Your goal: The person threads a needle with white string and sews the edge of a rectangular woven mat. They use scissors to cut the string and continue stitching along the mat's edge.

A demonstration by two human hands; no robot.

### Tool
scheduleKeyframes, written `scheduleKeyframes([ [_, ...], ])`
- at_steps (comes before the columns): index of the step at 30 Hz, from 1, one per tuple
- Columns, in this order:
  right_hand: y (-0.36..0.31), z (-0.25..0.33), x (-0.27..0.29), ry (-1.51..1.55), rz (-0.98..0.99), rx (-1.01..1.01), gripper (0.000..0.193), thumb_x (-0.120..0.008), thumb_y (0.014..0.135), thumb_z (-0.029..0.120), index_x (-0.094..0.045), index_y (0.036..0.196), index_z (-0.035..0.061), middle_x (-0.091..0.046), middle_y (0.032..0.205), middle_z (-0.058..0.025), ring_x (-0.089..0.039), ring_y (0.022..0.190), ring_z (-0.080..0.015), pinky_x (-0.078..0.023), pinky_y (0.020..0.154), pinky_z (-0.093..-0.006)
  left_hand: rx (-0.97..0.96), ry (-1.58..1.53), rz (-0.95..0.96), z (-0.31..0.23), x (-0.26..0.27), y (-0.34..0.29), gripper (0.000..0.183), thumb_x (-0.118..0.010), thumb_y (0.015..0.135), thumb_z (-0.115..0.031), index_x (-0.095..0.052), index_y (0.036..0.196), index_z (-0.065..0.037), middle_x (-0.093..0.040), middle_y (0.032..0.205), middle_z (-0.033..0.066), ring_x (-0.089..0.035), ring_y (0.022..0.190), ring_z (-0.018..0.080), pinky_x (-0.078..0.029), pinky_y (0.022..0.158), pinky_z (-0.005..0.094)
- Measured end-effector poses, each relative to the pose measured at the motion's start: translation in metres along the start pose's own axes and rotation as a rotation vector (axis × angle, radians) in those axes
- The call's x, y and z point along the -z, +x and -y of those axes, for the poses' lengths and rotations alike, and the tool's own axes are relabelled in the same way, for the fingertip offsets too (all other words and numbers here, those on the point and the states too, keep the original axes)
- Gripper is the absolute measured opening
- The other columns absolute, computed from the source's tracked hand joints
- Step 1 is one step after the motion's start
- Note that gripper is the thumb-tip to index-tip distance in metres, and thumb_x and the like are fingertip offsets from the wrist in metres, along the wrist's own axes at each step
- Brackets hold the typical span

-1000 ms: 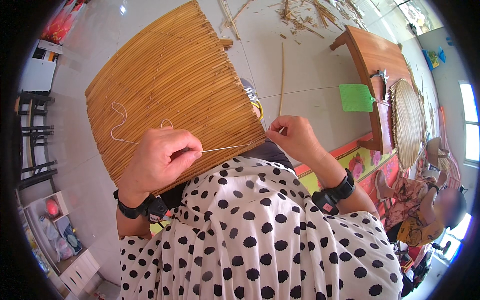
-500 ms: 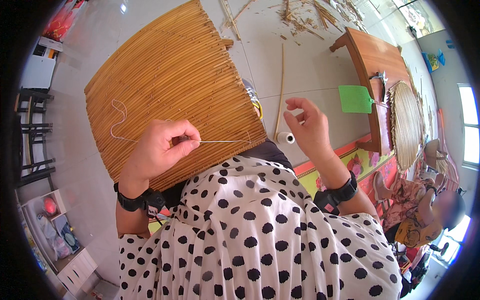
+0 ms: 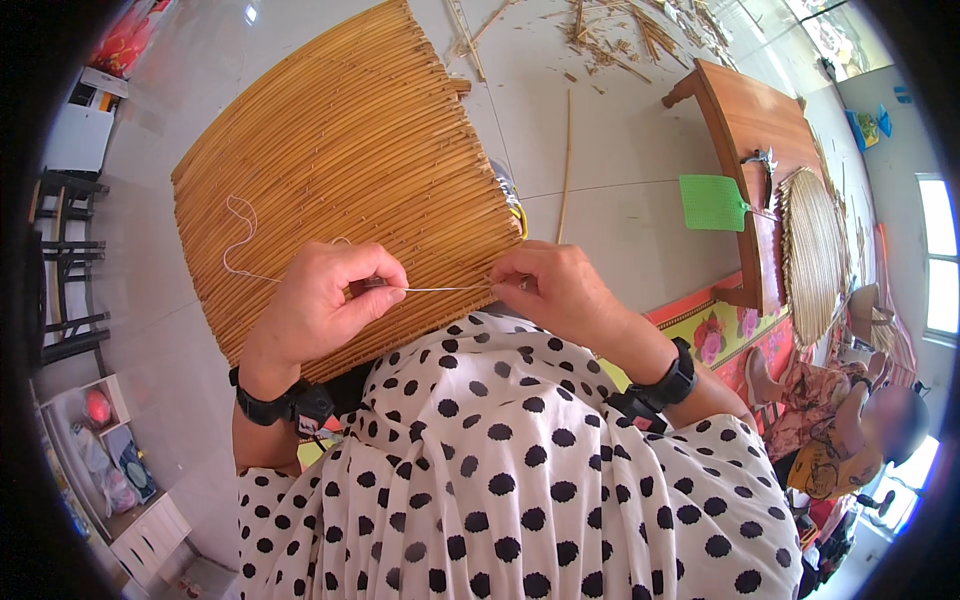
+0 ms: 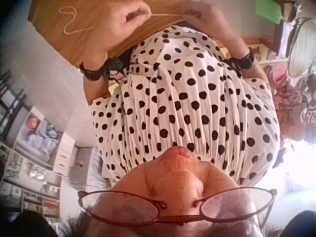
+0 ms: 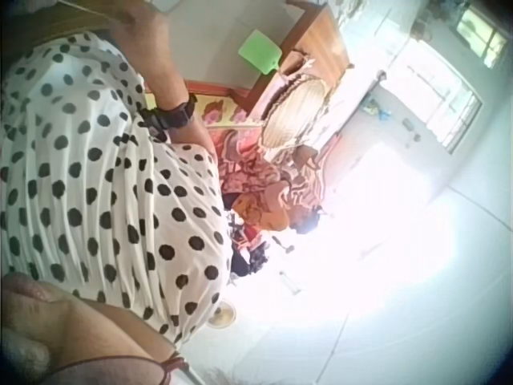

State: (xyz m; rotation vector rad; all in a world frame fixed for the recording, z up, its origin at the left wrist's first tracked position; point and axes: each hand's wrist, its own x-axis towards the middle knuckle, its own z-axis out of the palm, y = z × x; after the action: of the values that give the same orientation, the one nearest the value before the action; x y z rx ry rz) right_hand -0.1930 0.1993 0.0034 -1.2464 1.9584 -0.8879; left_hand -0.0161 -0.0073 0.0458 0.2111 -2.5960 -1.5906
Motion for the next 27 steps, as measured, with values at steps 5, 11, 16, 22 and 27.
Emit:
scheduleKeyframes([
  [5, 0.003, -0.003, -0.003, -0.066, -0.017, -0.056, 0.011, -0.067, 0.082, 0.009, -0.064, 0.086, -0.0007, -0.064, 0.077, -0.0138, -0.065, 0.067, -0.0272, -0.051, 0.062, -0.0355, 0.011, -0.011, 0.009, -0.002, 0.001, -0.002, 0.007, -0.069, 0.082, -0.006, -0.062, 0.083, -0.003, -0.061, 0.067, 0.0109, -0.058, 0.055, 0.0229, -0.046, 0.054, 0.0301],
  [11, 0.000, -0.005, -0.004, -0.036, -0.059, -0.065, 0.012, -0.065, 0.083, 0.011, -0.063, 0.083, -0.0005, -0.063, 0.077, -0.0146, -0.064, 0.066, -0.0291, -0.050, 0.062, -0.0373, -0.034, 0.006, 0.083, -0.004, 0.003, -0.003, 0.005, -0.067, 0.082, -0.007, -0.064, 0.084, -0.004, -0.062, 0.073, 0.0100, -0.060, 0.061, 0.0248, -0.047, 0.057, 0.0318],
  [16, -0.001, -0.002, -0.001, -0.078, -0.042, -0.098, 0.012, -0.065, 0.084, 0.011, -0.063, 0.083, -0.0003, -0.063, 0.076, -0.0142, -0.064, 0.067, -0.0286, -0.051, 0.062, -0.0367, -0.068, -0.006, 0.145, -0.001, 0.002, -0.004, 0.004, -0.066, 0.081, -0.005, -0.064, 0.084, -0.004, -0.062, 0.079, 0.0091, -0.060, 0.066, 0.0249, -0.048, 0.059, 0.0327],
  [22, -0.001, -0.004, -0.007, -0.209, -0.083, 0.020, 0.008, -0.064, 0.083, 0.009, -0.062, 0.083, 0.0010, -0.062, 0.077, -0.0132, -0.063, 0.068, -0.0310, -0.051, 0.063, -0.0391, -0.111, -0.091, 0.253, -0.003, 0.001, -0.002, 0.005, -0.069, 0.080, -0.002, -0.065, 0.082, -0.003, -0.068, 0.092, 0.0089, -0.067, 0.079, 0.0222, -0.053, 0.070, 0.0307],
  [27, 0.001, -0.006, -0.016, -0.369, -0.109, 0.112, 0.006, -0.061, 0.084, 0.008, -0.060, 0.083, 0.0020, -0.059, 0.081, -0.0117, -0.062, 0.070, -0.0323, -0.053, 0.064, -0.0400, -0.211, -0.215, 0.326, 0.010, -0.018, -0.001, 0.006, -0.068, 0.084, -0.003, -0.063, 0.084, -0.004, -0.070, 0.090, 0.0093, -0.068, 0.081, 0.0234, -0.053, 0.071, 0.0309],
])
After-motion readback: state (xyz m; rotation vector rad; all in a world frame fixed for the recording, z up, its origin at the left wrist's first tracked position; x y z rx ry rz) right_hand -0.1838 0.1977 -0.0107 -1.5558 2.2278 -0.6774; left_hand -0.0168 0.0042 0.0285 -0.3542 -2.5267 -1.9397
